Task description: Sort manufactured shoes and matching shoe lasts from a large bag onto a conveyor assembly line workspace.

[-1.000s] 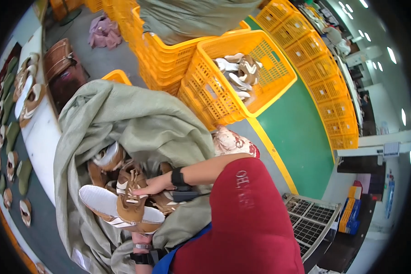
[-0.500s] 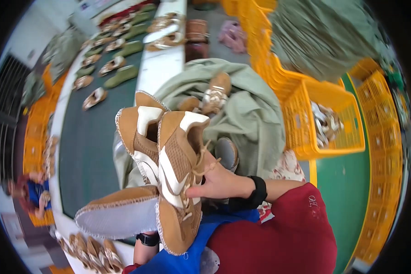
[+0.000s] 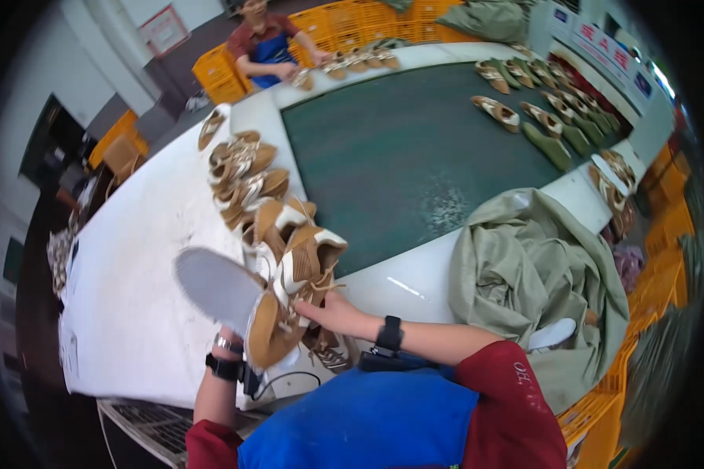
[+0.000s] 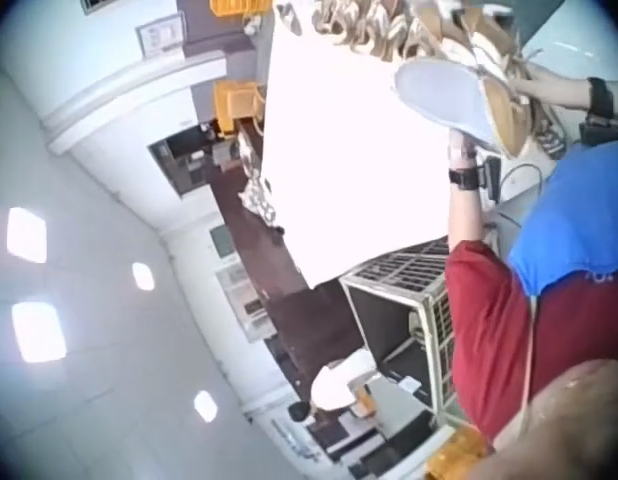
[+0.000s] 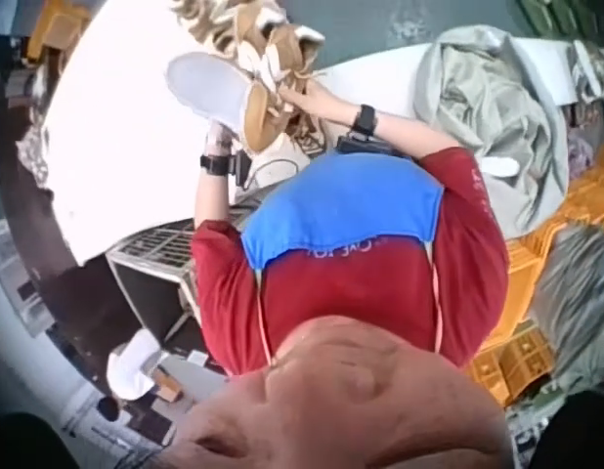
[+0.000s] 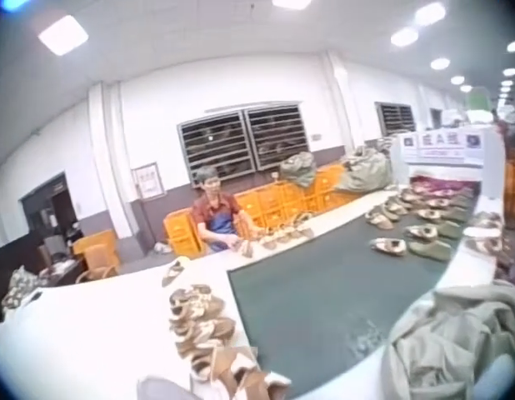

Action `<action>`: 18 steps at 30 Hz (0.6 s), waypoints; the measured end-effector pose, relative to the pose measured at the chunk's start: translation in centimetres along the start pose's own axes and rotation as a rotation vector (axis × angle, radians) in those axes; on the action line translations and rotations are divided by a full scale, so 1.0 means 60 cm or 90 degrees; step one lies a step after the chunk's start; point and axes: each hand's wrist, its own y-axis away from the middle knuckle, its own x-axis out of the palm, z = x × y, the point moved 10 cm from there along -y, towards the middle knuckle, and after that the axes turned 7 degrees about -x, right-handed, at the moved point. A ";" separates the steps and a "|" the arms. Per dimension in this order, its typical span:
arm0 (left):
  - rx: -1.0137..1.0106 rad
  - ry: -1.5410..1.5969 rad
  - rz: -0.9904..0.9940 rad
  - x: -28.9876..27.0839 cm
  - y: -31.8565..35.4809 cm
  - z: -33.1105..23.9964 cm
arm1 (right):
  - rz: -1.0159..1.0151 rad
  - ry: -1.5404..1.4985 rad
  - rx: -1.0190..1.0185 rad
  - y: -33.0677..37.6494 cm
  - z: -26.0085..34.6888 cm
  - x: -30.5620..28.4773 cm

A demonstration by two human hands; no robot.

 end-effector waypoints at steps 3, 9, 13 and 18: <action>-0.008 -0.004 -0.029 -0.063 0.002 0.011 | -0.050 -0.252 0.212 -0.018 -0.118 0.048; -0.060 0.123 -0.090 -0.178 0.020 0.029 | -0.129 -0.238 0.353 -0.025 -0.249 -0.071; -0.092 0.249 -0.136 -0.210 0.034 0.007 | 0.024 0.131 0.209 -0.012 -0.229 -0.168; -0.062 0.375 -0.130 -0.202 0.056 -0.025 | 0.096 0.389 0.213 0.003 -0.217 -0.204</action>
